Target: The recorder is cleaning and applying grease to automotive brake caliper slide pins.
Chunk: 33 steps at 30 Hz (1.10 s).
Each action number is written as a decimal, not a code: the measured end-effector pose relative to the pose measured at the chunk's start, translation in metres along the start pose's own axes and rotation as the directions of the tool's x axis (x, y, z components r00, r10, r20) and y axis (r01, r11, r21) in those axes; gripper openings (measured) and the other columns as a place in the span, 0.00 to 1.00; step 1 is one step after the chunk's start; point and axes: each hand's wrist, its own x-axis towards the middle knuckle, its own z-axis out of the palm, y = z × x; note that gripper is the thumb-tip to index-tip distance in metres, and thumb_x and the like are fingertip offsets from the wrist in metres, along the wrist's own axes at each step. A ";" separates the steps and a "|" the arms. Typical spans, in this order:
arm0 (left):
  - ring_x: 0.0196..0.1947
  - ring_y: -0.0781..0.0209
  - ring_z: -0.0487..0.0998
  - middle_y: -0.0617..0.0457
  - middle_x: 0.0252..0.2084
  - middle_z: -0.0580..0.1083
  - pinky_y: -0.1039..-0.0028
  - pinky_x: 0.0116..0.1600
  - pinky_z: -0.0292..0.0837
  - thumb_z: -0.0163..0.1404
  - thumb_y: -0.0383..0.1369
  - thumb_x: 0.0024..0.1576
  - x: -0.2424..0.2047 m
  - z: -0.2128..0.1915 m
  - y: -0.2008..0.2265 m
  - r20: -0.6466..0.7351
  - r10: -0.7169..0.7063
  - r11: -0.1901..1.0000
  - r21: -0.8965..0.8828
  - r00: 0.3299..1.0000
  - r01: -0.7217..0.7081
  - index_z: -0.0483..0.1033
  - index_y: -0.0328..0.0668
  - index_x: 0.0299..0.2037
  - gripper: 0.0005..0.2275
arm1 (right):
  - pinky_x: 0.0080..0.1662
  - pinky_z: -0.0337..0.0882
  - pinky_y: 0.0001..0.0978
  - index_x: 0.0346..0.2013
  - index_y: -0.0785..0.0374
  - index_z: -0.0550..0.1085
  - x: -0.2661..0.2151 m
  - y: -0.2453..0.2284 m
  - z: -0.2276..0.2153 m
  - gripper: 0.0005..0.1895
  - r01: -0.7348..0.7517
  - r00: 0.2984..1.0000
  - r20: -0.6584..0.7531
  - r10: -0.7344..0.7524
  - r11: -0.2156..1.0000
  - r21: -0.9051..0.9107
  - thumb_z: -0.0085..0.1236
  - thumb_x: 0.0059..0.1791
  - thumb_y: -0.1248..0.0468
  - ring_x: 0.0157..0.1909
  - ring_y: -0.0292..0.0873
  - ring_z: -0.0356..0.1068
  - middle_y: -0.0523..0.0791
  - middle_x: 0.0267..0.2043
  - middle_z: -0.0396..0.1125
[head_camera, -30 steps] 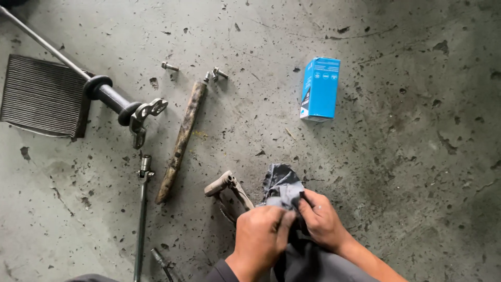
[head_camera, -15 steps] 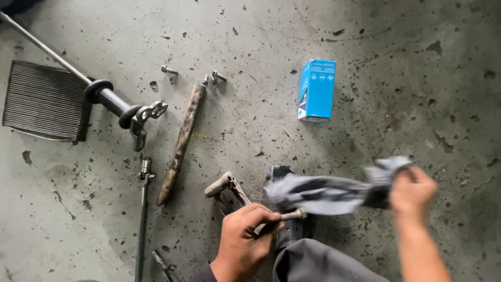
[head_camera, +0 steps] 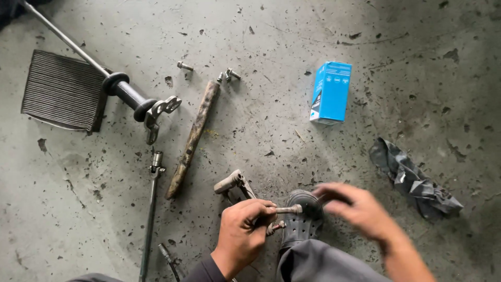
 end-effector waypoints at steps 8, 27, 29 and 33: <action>0.29 0.57 0.85 0.47 0.31 0.82 0.71 0.36 0.78 0.60 0.25 0.48 -0.006 0.001 -0.049 0.057 -0.251 0.966 0.078 0.966 0.247 0.83 0.37 0.33 0.04 | 0.43 0.76 0.33 0.38 0.67 0.80 0.010 -0.043 0.058 0.11 0.381 0.895 0.237 -0.379 0.924 0.039 0.67 0.43 0.66 0.38 0.43 0.78 0.46 0.36 0.78; 0.59 0.43 0.72 0.46 0.54 0.76 0.58 0.61 0.66 0.60 0.31 0.49 0.011 -0.020 -0.171 -0.185 -0.242 0.866 0.402 0.952 0.298 0.75 0.44 0.54 0.21 | 0.42 0.74 0.36 0.42 0.62 0.80 0.105 -0.060 0.138 0.13 0.483 0.866 0.239 -0.440 0.860 -0.163 0.67 0.44 0.63 0.39 0.47 0.75 0.48 0.38 0.75; 0.58 0.43 0.74 0.46 0.54 0.77 0.58 0.61 0.68 0.59 0.29 0.50 0.010 -0.020 -0.175 -0.196 -0.177 0.910 0.340 0.964 0.236 0.75 0.45 0.53 0.18 | 0.42 0.74 0.35 0.42 0.62 0.80 0.114 -0.059 0.143 0.12 0.593 0.796 0.229 -0.560 0.796 -0.116 0.67 0.44 0.65 0.39 0.47 0.75 0.48 0.38 0.74; 0.57 0.42 0.75 0.46 0.54 0.77 0.57 0.60 0.69 0.58 0.28 0.50 0.013 -0.019 -0.181 -0.176 -0.118 0.937 0.305 0.977 0.168 0.75 0.44 0.52 0.18 | 0.40 0.74 0.35 0.42 0.62 0.80 0.129 -0.069 0.143 0.12 0.529 0.828 0.292 -0.478 0.839 -0.126 0.67 0.44 0.65 0.35 0.47 0.75 0.48 0.36 0.74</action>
